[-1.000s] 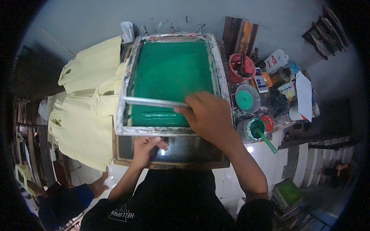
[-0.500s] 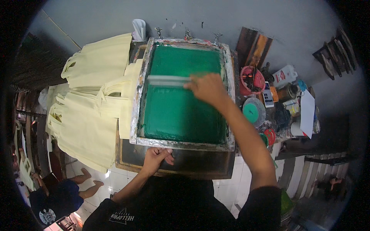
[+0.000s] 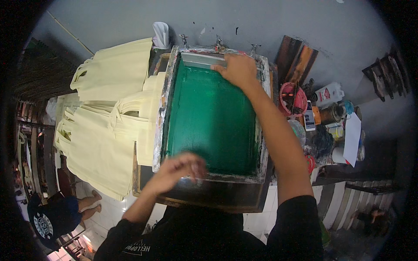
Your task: The person screen prints designs onto yellow tote bags by placing each bag on the printing station, lowering the screen, and using a squeegee to apply green ink.
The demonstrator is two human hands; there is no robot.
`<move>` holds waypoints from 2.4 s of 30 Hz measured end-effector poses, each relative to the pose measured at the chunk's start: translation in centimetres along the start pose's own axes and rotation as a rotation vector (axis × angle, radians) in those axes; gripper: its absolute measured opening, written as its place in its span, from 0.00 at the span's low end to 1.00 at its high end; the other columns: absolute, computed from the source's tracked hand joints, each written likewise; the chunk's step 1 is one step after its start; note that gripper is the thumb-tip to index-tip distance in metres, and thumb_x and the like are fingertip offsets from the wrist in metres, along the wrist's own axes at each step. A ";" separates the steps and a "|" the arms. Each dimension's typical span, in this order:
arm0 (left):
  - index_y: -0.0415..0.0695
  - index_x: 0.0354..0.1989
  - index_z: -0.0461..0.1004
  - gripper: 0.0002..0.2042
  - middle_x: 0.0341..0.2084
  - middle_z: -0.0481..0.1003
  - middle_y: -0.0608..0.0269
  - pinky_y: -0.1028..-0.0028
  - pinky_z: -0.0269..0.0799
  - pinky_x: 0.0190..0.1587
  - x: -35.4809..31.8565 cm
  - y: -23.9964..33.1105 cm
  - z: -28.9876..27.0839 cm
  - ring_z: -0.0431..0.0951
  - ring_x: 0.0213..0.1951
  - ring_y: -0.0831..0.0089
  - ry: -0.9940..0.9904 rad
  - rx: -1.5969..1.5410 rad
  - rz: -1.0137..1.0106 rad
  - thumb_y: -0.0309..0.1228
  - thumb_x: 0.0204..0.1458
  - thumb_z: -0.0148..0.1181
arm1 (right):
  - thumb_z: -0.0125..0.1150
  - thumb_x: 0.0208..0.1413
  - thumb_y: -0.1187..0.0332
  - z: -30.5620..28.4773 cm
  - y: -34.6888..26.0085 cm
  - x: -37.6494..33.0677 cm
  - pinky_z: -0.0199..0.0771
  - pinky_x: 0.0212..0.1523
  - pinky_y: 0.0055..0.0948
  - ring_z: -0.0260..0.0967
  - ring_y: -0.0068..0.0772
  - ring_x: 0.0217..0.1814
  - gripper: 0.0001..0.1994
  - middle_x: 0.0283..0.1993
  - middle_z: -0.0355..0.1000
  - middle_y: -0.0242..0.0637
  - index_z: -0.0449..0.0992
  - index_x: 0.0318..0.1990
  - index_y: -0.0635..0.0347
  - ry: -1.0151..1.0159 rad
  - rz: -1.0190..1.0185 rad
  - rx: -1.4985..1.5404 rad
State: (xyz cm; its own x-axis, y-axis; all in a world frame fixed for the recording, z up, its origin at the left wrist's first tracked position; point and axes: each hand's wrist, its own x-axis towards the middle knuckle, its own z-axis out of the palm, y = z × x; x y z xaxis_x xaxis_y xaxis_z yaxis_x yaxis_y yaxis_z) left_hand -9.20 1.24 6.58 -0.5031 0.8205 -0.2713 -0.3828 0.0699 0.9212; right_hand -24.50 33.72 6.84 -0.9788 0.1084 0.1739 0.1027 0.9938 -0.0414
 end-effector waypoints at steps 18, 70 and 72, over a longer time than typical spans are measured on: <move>0.37 0.42 0.80 0.10 0.37 0.80 0.45 0.58 0.75 0.43 10.1 6.2 -8.6 0.81 0.38 0.47 0.467 1.222 0.436 0.30 0.55 0.66 | 0.63 0.53 0.36 -1.6 -3.3 -11.3 0.75 0.33 0.49 0.78 0.51 0.35 0.30 0.31 0.78 0.43 0.80 0.32 0.60 0.010 -0.118 0.137; 0.40 0.56 0.75 0.26 0.49 0.81 0.51 0.62 0.70 0.58 -15.0 9.7 -29.2 0.78 0.54 0.51 1.457 1.450 -0.362 0.45 0.53 0.66 | 0.68 0.54 0.59 -31.0 -3.8 -4.5 0.73 0.37 0.42 0.76 0.48 0.31 0.16 0.30 0.78 0.55 0.82 0.38 0.67 0.643 -0.077 0.110; 0.41 0.61 0.71 0.28 0.53 0.78 0.50 0.60 0.69 0.59 -16.5 9.3 -31.0 0.77 0.56 0.50 1.670 1.562 -0.144 0.43 0.55 0.66 | 0.68 0.54 0.59 -30.3 -2.4 -3.1 0.73 0.37 0.41 0.76 0.46 0.31 0.16 0.30 0.78 0.54 0.82 0.39 0.67 0.724 -0.170 0.148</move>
State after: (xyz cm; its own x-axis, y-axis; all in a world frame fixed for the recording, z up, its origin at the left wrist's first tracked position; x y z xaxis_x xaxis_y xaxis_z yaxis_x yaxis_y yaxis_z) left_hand -28.50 -29.26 11.00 -0.8334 -0.2056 0.5130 -0.1860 0.9784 0.0900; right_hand -16.35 31.70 36.19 -0.6131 -0.0080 0.7900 -0.1142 0.9903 -0.0786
